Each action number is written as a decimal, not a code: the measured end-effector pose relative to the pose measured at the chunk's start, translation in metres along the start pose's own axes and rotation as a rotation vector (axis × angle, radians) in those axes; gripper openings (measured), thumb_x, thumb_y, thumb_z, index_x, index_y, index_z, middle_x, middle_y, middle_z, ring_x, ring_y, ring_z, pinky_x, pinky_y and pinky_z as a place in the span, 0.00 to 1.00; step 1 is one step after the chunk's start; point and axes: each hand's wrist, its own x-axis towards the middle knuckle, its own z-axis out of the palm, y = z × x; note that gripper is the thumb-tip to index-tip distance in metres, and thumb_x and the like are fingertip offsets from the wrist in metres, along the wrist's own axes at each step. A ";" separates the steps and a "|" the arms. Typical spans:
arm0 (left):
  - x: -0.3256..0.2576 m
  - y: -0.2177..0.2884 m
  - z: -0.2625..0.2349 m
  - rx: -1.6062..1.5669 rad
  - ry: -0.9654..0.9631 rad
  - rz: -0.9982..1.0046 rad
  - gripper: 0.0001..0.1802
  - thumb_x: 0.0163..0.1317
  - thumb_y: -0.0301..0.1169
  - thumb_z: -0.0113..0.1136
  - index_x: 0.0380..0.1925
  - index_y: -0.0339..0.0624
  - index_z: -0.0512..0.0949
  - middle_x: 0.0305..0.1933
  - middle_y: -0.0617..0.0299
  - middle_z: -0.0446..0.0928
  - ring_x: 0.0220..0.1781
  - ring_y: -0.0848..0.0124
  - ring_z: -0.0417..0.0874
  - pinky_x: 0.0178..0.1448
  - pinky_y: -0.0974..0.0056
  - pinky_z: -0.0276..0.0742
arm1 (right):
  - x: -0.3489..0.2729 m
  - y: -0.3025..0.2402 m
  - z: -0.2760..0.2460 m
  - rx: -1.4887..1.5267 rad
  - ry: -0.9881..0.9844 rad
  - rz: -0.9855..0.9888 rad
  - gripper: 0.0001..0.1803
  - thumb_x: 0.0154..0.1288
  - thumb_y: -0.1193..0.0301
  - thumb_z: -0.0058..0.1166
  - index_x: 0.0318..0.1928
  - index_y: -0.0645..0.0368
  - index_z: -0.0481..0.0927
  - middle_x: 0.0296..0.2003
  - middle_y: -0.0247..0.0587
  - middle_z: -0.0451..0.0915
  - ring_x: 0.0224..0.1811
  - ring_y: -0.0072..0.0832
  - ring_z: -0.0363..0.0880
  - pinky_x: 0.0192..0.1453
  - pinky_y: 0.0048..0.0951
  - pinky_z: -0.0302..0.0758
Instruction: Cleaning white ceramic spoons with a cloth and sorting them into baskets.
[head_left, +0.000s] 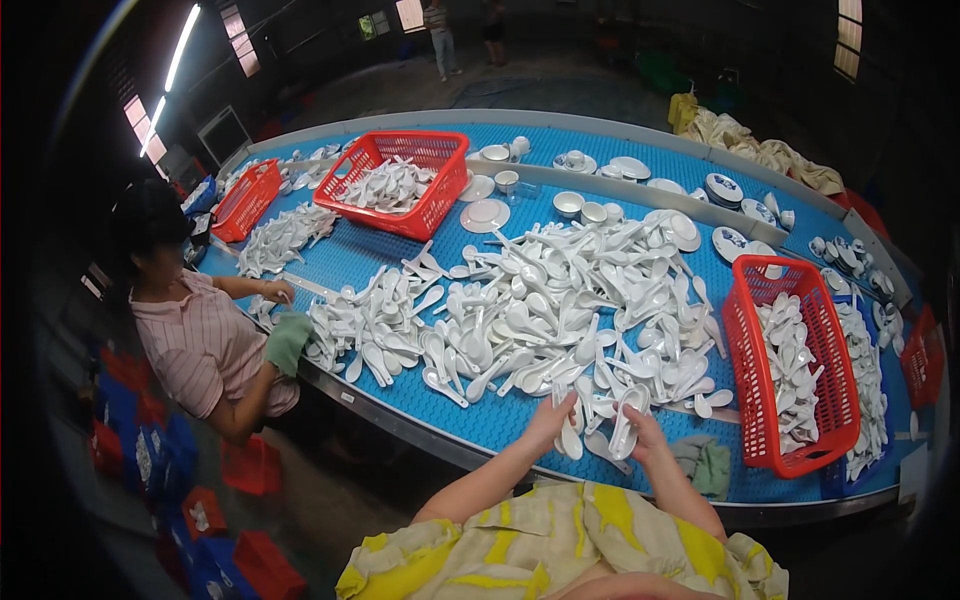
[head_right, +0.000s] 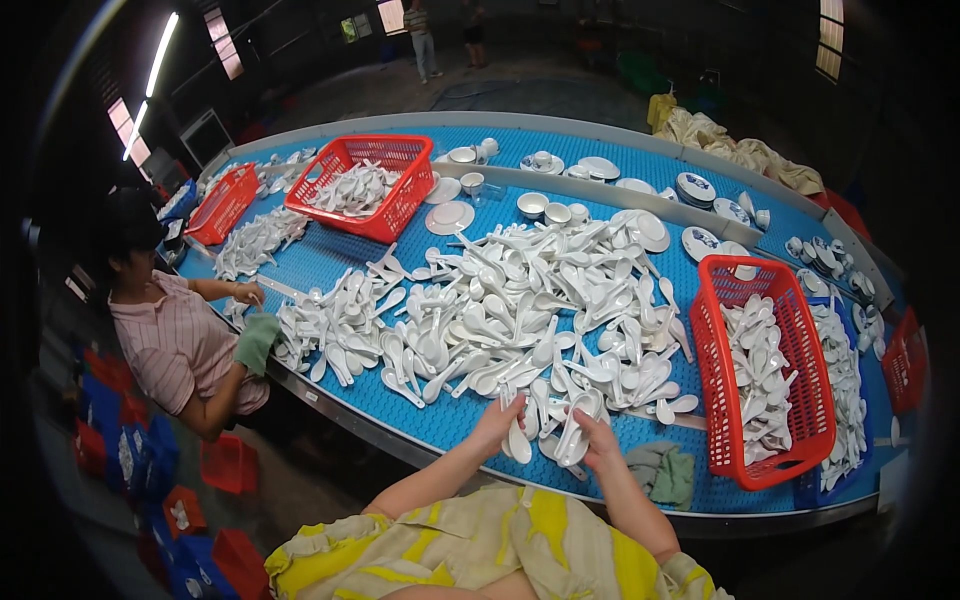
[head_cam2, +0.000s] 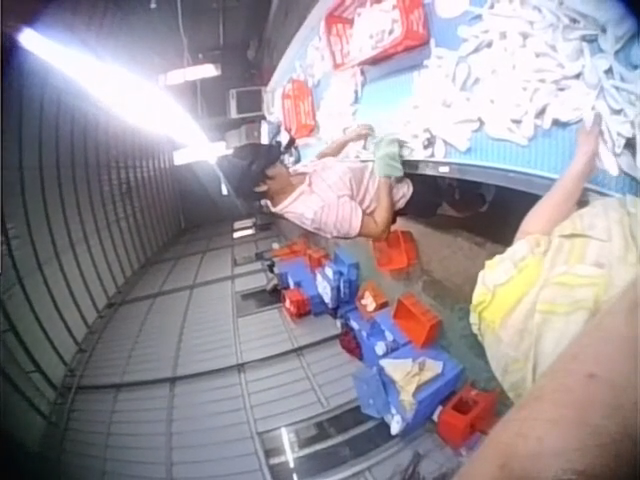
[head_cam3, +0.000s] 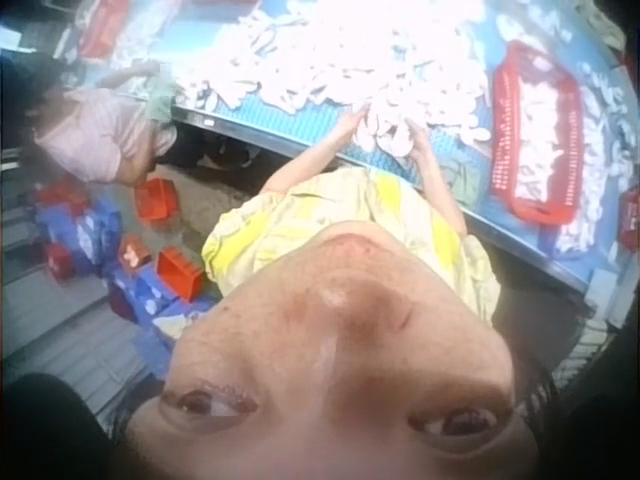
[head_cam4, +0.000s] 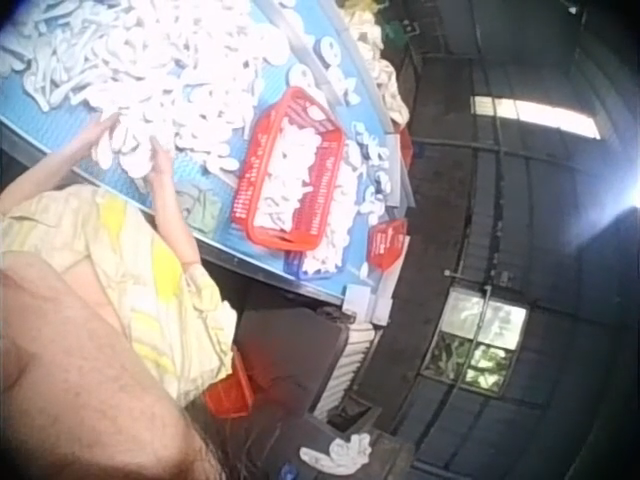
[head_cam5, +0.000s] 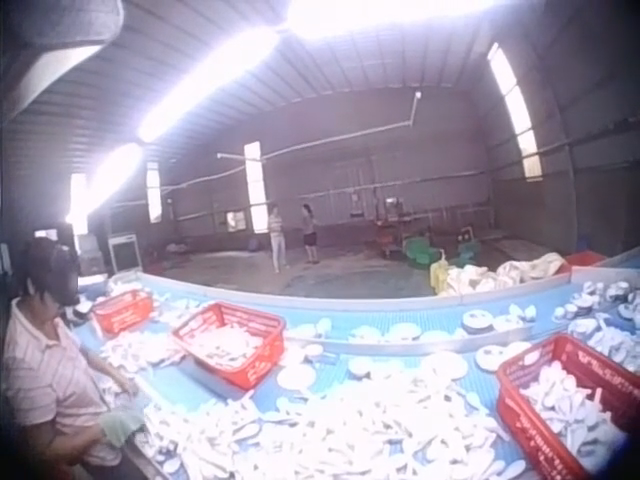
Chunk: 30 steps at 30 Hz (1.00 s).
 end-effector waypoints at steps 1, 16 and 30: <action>0.001 -0.001 0.007 -0.022 0.081 0.072 0.15 0.62 0.42 0.50 0.32 0.40 0.69 0.22 0.66 0.68 0.22 0.76 0.70 0.23 0.70 0.70 | -0.007 -0.001 0.011 0.095 -0.091 0.077 0.19 0.58 0.70 0.51 0.49 0.65 0.69 0.41 0.42 0.76 0.41 0.35 0.76 0.47 0.37 0.75; 0.007 -0.017 0.008 0.247 0.125 0.323 0.30 0.63 0.54 0.39 0.51 0.39 0.69 0.47 0.57 0.73 0.48 0.69 0.72 0.54 0.67 0.65 | -0.020 -0.026 -0.024 0.206 -0.168 0.022 0.28 0.54 0.62 0.55 0.55 0.57 0.64 0.45 0.42 0.73 0.44 0.38 0.74 0.49 0.41 0.72; -0.019 -0.025 -0.067 0.710 0.262 0.473 0.15 0.50 0.35 0.61 0.37 0.40 0.75 0.37 0.57 0.76 0.40 0.62 0.76 0.45 0.63 0.71 | -0.082 -0.209 -0.182 -0.648 1.185 -1.346 0.42 0.57 0.51 0.52 0.62 0.65 0.52 0.58 0.52 0.61 0.57 0.40 0.63 0.62 0.35 0.56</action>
